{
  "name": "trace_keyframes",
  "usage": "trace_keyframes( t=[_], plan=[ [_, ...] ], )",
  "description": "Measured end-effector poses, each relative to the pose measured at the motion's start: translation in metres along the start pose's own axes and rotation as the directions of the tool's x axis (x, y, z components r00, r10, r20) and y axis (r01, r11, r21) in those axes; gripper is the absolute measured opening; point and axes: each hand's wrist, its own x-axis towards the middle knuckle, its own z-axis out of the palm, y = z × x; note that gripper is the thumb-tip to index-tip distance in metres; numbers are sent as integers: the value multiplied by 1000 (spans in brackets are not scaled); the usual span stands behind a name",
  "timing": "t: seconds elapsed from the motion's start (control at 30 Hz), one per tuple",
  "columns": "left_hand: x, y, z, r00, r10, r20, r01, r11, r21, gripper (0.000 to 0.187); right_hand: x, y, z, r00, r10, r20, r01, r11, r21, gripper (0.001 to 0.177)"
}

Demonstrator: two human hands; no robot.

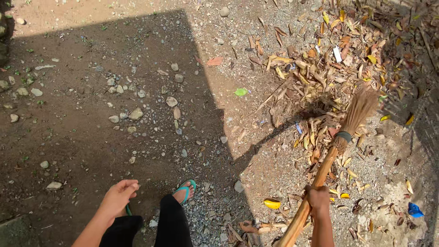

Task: The person sweeps leaves and debris across a dirt and gravel outdoor area using a broom, moving the pile toward a concrete wall and around potted plants.

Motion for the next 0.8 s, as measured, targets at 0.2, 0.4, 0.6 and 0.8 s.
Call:
trace_keyframes(
  t=[0.2,0.4,0.6,0.8],
  plan=[
    [3,20,38,988,23,155,-39,994,103,37,-78,-79,6,923,-66,380,-131,873,470,32],
    [1,61,44,962,173,212,-218,953,210,40,-225,-132,117,662,-180,727,-225,878,423,27],
    [1,33,-2,973,164,164,-178,981,78,39,-403,-62,249,431,102,897,-476,870,129,33],
    [13,7,-60,977,45,210,-86,978,192,37,-373,74,176,657,375,654,-535,843,55,49]
  ],
)
